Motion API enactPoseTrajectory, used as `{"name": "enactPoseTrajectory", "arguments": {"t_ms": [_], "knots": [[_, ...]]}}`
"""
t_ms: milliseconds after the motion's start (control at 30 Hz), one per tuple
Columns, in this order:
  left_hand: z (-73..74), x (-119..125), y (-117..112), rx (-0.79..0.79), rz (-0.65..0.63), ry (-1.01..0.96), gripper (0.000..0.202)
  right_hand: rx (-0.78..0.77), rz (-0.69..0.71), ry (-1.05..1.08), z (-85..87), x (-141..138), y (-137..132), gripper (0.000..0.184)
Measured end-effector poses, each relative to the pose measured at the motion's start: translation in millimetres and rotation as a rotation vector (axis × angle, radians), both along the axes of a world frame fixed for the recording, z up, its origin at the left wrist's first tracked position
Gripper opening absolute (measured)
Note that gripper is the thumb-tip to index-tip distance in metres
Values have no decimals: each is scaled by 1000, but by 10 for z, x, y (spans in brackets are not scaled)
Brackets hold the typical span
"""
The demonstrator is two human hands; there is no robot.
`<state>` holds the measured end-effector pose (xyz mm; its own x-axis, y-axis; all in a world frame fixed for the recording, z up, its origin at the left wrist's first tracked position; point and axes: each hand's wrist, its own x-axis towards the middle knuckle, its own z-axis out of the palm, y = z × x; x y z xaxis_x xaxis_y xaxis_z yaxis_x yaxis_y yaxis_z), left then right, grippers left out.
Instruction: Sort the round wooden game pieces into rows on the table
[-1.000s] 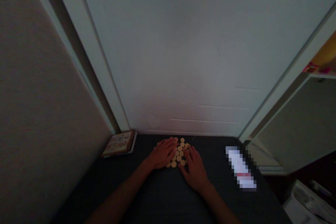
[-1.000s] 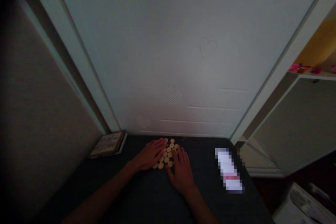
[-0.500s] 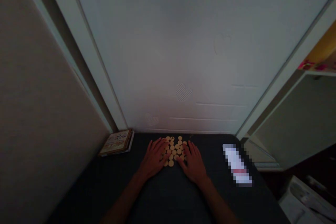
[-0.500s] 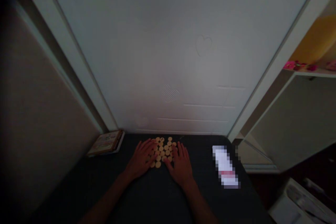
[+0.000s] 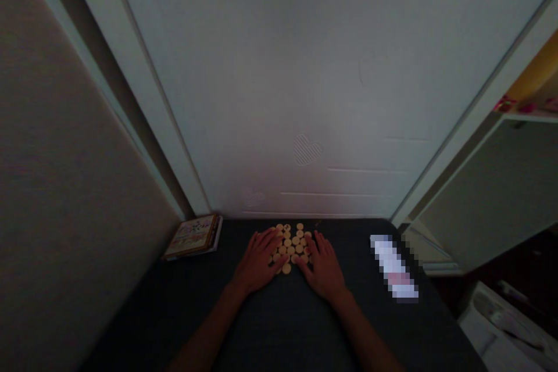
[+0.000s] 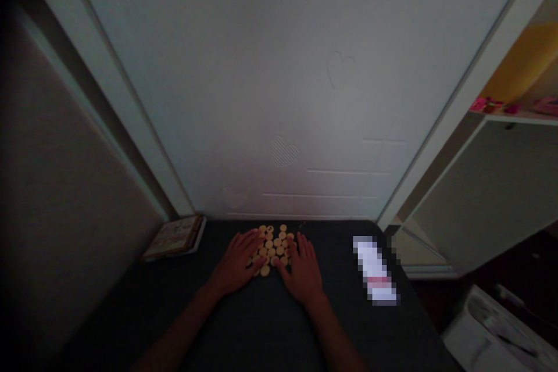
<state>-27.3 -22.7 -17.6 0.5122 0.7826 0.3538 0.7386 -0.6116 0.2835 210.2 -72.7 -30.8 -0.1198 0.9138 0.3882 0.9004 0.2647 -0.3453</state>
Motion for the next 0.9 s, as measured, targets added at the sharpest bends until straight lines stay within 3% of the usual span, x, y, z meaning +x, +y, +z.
{"name": "enactPoseTrajectory", "arguments": {"t_ms": [300, 500, 800, 900], "knots": [[98, 1, -104, -24, -59, 0, 54, -5, -2, -34, -80, 37, 81, 51], [118, -25, -250, -13, -138, 20, 80, -23, 70, 0, -23, 97, 261, 47], [117, 156, -92, -16, -112, 57, 101, -76, 260, 223, 71, 83, 539, 48], [131, 252, -29, -15, -124, 37, 92, -24, 235, 311, 48, 93, 543, 49]]}}
